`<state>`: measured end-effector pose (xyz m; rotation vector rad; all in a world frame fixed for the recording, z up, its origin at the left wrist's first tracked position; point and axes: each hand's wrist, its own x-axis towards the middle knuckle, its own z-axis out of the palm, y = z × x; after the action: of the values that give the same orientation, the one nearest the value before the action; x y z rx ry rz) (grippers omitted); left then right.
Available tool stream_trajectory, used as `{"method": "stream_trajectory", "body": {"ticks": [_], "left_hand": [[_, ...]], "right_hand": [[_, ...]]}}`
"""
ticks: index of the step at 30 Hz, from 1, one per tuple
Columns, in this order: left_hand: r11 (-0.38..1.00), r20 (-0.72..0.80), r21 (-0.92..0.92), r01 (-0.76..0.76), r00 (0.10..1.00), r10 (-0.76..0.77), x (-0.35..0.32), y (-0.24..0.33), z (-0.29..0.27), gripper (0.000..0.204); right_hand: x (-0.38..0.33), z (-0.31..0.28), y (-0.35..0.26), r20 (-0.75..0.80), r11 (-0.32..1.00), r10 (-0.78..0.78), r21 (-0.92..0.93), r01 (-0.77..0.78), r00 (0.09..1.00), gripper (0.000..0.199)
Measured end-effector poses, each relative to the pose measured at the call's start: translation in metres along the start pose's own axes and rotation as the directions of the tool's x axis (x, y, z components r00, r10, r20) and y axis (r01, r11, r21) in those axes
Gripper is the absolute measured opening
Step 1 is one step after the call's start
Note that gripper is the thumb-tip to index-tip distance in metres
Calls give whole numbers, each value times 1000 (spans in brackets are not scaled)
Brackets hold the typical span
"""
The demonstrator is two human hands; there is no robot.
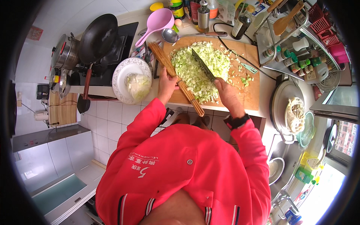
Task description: The person chops cabbage on a wooden cutting board using a cleaver. They repeatedly gather and slice the cabbage into smaller pieces, occasionally pausing to adjust the pile or reach for items on the counter.
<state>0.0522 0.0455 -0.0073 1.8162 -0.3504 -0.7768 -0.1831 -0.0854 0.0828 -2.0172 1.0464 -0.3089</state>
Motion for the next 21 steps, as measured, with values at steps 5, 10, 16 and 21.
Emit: {"method": "stream_trajectory", "body": {"ticks": [5,10,16,21], "left_hand": [[998,2,-56,-32,999,32,1,3,0,82],[999,29,-34,30,999,-29,0,5,0,80],[1000,24,-18,4,1000,-4,0,12,0,80],[1000,33,-23,20,999,-20,-1,13,0,78]], "right_hand": [[0,9,-18,5,988,-144,-57,144,990,34],[-2,19,-25,54,976,-206,-63,209,977,34],[-4,26,-29,51,976,-196,-89,200,979,34],[-5,32,-35,198,991,-93,-81,111,976,34]]}}
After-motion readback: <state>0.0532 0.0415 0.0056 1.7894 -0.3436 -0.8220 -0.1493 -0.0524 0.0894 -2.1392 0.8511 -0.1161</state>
